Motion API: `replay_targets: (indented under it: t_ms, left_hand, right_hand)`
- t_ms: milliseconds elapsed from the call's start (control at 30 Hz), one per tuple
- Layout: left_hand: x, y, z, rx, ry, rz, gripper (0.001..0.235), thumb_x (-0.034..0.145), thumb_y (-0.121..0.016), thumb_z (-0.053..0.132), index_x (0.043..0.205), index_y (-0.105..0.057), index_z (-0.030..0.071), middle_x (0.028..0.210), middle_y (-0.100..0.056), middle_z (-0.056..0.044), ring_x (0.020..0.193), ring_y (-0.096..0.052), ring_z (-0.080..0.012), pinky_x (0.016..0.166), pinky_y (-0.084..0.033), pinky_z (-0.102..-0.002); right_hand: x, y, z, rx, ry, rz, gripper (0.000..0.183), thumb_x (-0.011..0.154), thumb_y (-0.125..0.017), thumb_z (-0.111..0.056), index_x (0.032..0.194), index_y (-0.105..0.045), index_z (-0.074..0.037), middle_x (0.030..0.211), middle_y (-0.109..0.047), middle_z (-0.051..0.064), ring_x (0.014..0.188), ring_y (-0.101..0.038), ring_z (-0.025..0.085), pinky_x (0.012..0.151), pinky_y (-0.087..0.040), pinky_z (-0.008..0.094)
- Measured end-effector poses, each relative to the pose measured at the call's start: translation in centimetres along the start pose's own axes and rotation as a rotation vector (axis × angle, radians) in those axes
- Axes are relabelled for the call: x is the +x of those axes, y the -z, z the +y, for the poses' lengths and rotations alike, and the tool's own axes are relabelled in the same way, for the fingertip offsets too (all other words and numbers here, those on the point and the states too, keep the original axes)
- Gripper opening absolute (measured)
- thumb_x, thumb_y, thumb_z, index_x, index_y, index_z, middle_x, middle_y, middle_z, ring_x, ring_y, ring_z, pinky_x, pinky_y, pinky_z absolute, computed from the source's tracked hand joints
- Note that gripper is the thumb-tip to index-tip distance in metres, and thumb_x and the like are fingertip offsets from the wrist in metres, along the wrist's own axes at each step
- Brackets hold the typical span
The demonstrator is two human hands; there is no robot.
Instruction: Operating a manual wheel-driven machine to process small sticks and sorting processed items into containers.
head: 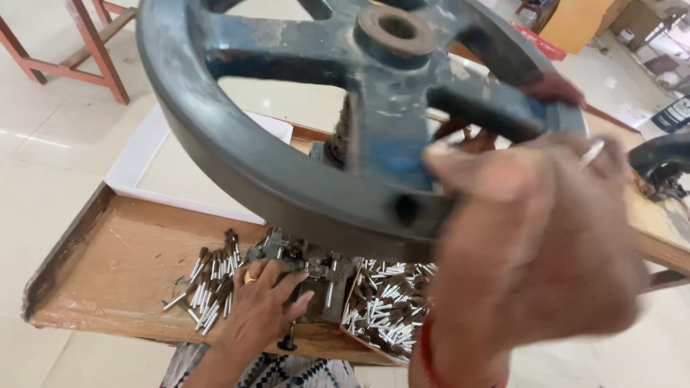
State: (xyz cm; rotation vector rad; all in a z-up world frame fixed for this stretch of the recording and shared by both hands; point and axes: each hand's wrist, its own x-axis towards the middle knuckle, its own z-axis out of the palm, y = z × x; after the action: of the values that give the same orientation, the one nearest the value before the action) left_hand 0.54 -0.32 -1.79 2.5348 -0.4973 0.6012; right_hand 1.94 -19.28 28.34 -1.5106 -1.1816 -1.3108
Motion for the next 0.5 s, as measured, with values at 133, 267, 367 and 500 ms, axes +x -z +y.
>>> replay_targets:
  t_ms: [133, 267, 367, 500]
  left_hand:
    - [-0.9, -2.6, -0.2, 0.036, 0.028, -0.145, 0.038, 0.089, -0.071, 0.038, 0.126, -0.072, 0.028, 0.121, -0.065, 0.004, 0.117, -0.057, -0.0190, 0.105, -0.034, -0.058]
    - [0.8, -2.6, 1.0, 0.054, 0.027, -0.165, 0.037, 0.089, -0.073, 0.031, 0.125, -0.072, 0.023, 0.128, -0.070, 0.003, 0.121, -0.058, -0.0195, 0.106, -0.036, -0.059]
    - [0.3, -5.1, 1.0, 0.041, 0.029, -0.016, 0.038, 0.085, -0.073, 0.018, 0.122, -0.072, 0.022, 0.124, -0.071, 0.001, 0.118, -0.059, -0.0190, 0.111, -0.041, -0.053]
    - [0.6, -5.3, 5.7, 0.165, -0.302, -0.054, 0.057, 0.073, -0.068, -0.005, 0.127, -0.072, 0.011, 0.130, -0.071, -0.003, 0.119, -0.063, -0.0186, 0.106, -0.047, -0.043]
  right_hand:
    - [0.6, -4.1, -4.8, -0.513, 0.054, -0.237, 0.032, 0.109, -0.055, -0.023, 0.096, -0.067, 0.003, 0.092, -0.068, 0.018, 0.079, -0.064, 0.031, 0.072, -0.042, 0.041]
    - [0.5, 0.1, -3.2, -0.556, 0.006, -0.180, 0.041, 0.110, -0.049, -0.032, 0.094, -0.076, -0.005, 0.071, -0.068, 0.005, 0.053, -0.049, 0.010, 0.059, -0.038, 0.032]
    - [-1.3, 3.3, 1.7, -0.249, -0.069, -0.047, 0.049, 0.115, -0.044, -0.034, 0.089, -0.069, -0.001, 0.069, -0.062, 0.010, 0.054, -0.047, 0.013, 0.061, -0.038, 0.030]
    - [-0.6, 2.4, 5.5, -0.168, -0.042, -0.014, 0.049, 0.115, -0.043, -0.033, 0.088, -0.067, 0.000, 0.069, -0.062, 0.011, 0.053, -0.047, 0.015, 0.060, -0.038, 0.031]
